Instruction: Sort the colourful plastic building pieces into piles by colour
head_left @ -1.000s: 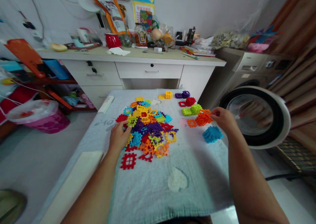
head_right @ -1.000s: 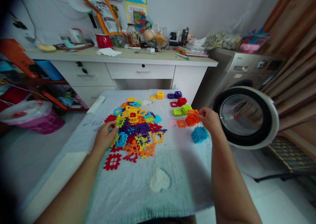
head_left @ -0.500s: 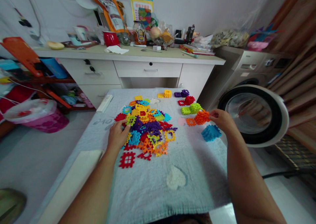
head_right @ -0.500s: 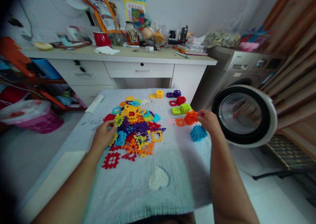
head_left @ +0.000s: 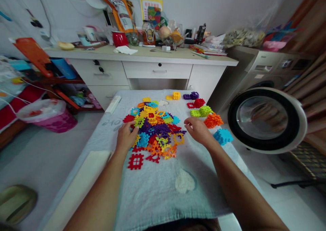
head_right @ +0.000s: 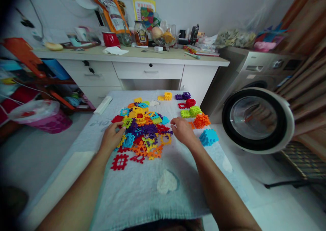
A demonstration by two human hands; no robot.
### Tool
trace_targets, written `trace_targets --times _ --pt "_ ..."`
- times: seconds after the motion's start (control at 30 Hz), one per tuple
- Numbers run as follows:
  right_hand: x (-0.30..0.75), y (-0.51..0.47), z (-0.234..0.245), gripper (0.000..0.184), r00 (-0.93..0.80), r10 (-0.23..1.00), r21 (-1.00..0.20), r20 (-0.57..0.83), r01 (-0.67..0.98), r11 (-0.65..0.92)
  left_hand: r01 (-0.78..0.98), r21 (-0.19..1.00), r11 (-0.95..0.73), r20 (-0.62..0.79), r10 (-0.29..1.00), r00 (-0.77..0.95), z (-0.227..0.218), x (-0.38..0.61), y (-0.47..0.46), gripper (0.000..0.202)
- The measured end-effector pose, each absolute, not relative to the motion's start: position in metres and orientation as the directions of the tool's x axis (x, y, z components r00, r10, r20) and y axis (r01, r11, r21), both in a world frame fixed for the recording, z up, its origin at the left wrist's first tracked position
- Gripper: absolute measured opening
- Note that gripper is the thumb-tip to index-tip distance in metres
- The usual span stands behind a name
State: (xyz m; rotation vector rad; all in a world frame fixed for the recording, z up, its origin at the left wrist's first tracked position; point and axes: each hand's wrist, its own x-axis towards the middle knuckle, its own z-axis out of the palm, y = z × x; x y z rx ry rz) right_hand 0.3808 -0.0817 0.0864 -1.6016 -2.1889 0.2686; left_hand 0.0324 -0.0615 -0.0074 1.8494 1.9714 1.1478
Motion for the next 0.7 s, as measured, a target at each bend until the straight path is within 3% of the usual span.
trace_targets --times 0.27,0.47,0.7 --pt "0.358 -0.075 0.036 0.037 -0.272 0.956 -0.359 0.114 0.885 0.295 0.831 0.546 -0.109 0.354 0.929 -0.111 0.0 0.034 -0.066 0.039" --pt "0.361 -0.073 0.032 0.029 -0.298 0.943 -0.433 0.15 0.838 0.333 0.907 0.405 -0.113 0.381 0.923 -0.056 0.01 0.04 -0.075 0.038" --pt "0.362 -0.076 0.029 0.029 -0.208 0.96 -0.523 0.187 0.806 0.276 0.888 0.427 -0.171 0.435 0.9 -0.036 0.013 0.042 -0.076 0.037"
